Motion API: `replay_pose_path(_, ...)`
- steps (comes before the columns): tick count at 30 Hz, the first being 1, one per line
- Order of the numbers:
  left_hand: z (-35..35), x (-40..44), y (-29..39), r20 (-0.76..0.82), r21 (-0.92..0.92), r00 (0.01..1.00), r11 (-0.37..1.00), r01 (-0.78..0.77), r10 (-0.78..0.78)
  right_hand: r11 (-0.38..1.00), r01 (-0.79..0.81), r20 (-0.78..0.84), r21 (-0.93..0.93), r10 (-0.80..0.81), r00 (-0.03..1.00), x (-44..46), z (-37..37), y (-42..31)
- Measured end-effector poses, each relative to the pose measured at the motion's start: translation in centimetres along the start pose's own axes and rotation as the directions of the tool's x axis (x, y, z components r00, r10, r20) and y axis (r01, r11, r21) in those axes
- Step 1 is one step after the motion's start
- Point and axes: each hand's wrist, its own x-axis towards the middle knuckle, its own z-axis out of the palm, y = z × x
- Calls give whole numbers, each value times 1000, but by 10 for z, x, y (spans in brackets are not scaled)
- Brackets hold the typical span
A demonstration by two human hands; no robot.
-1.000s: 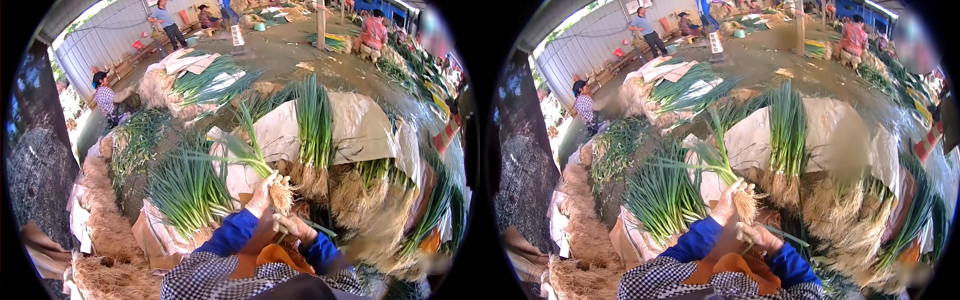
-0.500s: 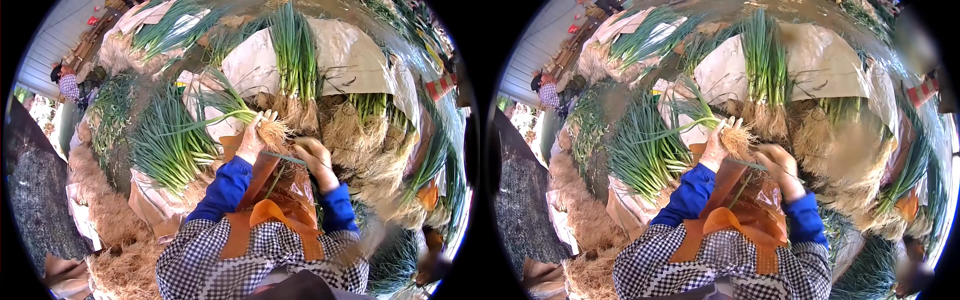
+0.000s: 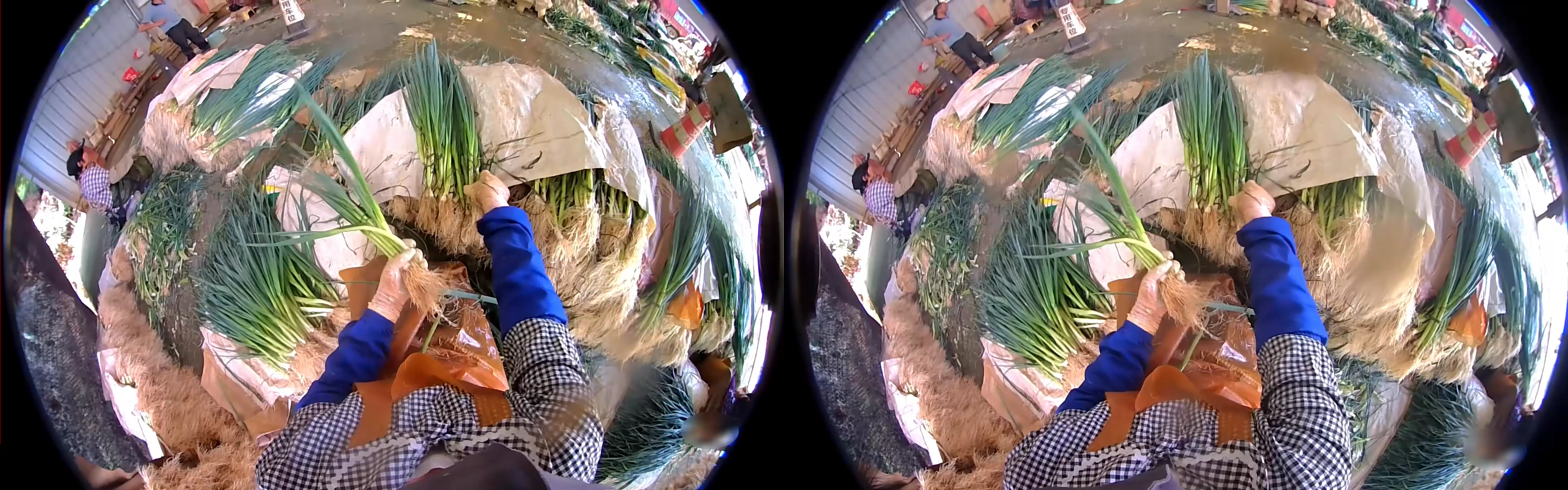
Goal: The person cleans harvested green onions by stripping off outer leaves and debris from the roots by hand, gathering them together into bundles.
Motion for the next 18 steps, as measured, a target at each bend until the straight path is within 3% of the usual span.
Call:
replay_pose_path(1, -6, -1, -3, 85, -66, 996, 997, 29, -23, 972, 62, -1, 225, -64, 998, 6, 7, 26)
replay_pose_path(2, -2, -5, -4, 84, -70, 996, 997, 33, -28, 944, 125, -42, 304, -118, 992, -5, -5, 18)
replay_pose_path(3, 3, -7, -5, 41, -44, 999, 998, 35, -33, 727, -88, 140, 681, -12, 990, -31, -24, 24)
replay_pose_path(4, 14, -12, -7, -8, -23, 999, 999, 39, -39, 508, -125, 142, 852, 5, 990, -63, -33, 23)
replay_pose_path(5, 31, -17, -13, 51, -48, 995, 995, 87, -85, 317, -217, 257, 923, -92, 962, -103, -56, 18)
replay_pose_path(6, 32, -20, -25, 40, -52, 986, 986, 161, -159, 293, -138, 199, 946, -189, 962, -146, -69, 14)
replay_pose_path(7, 32, -23, -38, 31, -55, 972, 971, 234, -233, 397, -75, 195, 915, -273, 942, -161, -45, 40)
replay_pose_path(8, 32, -31, -56, 78, -115, 962, 956, 270, -263, 140, -333, 359, 933, -267, 894, -182, -25, 45)
replay_pose_path(9, 3, -26, -81, 151, -137, 912, 905, 402, -382, 165, -374, 409, 913, -328, 852, -208, -33, 35)
replay_pose_path(11, 17, -45, -105, -140, -7, 888, 897, 441, -438, 128, -415, 434, 901, -265, 861, -225, -10, 55)
replay_pose_path(12, 17, -47, -107, -213, -16, 862, 884, 468, -460, 231, -392, 438, 891, -199, 877, -225, -9, 63)
replay_pose_path(13, -24, -40, -119, -97, -16, 847, 851, 524, -523, 412, -317, 370, 854, -54, 928, -225, -23, 47)
replay_pose_path(15, -8, -46, -110, -169, 190, 871, 852, 489, -462, 674, -187, 121, 715, 145, 982, -206, -12, 34)
replay_pose_path(17, -1, -48, -122, -219, 199, 888, 873, 446, -404, 865, 9, -93, 502, 44, 995, -174, 33, 58)
replay_pose_path(18, -9, -48, -127, -271, 259, 909, 885, 387, -318, 916, 113, -279, 386, -1, 960, -177, 31, 48)
